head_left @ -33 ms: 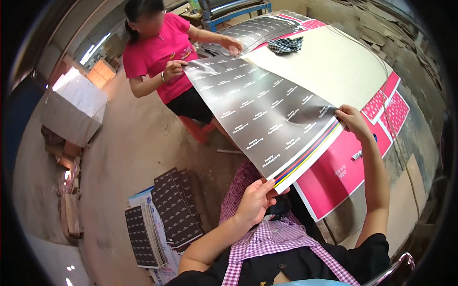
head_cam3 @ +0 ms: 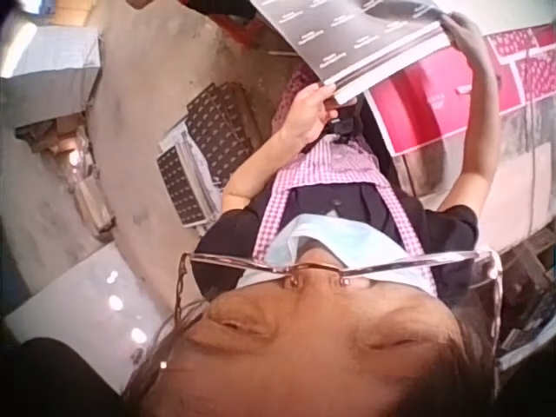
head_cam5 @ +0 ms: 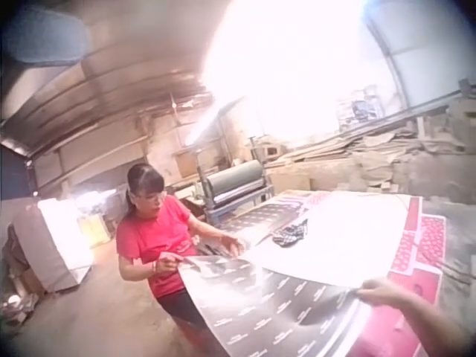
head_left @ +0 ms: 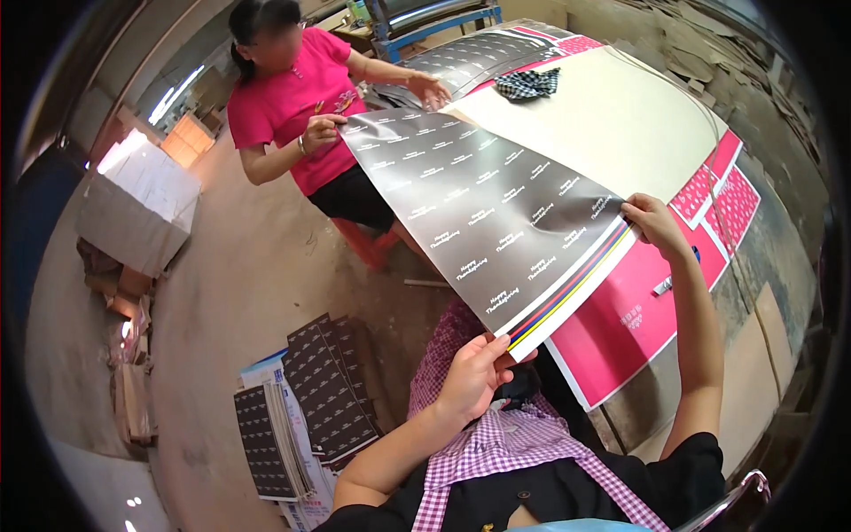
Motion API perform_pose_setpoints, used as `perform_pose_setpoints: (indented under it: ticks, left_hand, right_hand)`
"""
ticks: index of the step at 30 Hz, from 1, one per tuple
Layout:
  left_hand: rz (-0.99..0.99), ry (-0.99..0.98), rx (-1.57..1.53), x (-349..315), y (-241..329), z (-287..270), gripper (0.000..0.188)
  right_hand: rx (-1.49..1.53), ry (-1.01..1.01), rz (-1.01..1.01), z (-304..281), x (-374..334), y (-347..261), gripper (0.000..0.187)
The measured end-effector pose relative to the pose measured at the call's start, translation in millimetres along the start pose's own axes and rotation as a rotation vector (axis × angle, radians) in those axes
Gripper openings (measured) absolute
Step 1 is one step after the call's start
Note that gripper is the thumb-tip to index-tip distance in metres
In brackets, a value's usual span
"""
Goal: The recorder is applying a printed decorative sheet to a wooden board, smoothing it with a rag, and trimming the edges using a utility knife.
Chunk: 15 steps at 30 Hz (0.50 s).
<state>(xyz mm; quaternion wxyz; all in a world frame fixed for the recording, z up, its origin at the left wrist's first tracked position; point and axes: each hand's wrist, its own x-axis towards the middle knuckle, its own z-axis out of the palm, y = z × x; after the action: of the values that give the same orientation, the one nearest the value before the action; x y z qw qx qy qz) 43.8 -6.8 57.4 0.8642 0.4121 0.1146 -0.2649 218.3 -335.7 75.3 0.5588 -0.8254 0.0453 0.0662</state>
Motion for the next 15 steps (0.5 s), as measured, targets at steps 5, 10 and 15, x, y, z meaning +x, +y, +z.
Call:
perform_pose_setpoints:
  ticks: [5,10,15]
  left_hand:
    - [0.021,-0.014,-0.062,-10,2,11,0.03]
    - [0.148,-0.108,-0.045,-25,43,41,0.027]
    - [0.125,-0.138,-0.08,-19,43,49,0.028]
  right_hand:
    - [-0.01,0.018,-0.006,-17,-15,-12,0.02]
    - [0.06,-0.024,-0.032,-45,-23,-52,0.02]
    - [0.029,-0.024,-0.024,-59,-13,-68,0.02]
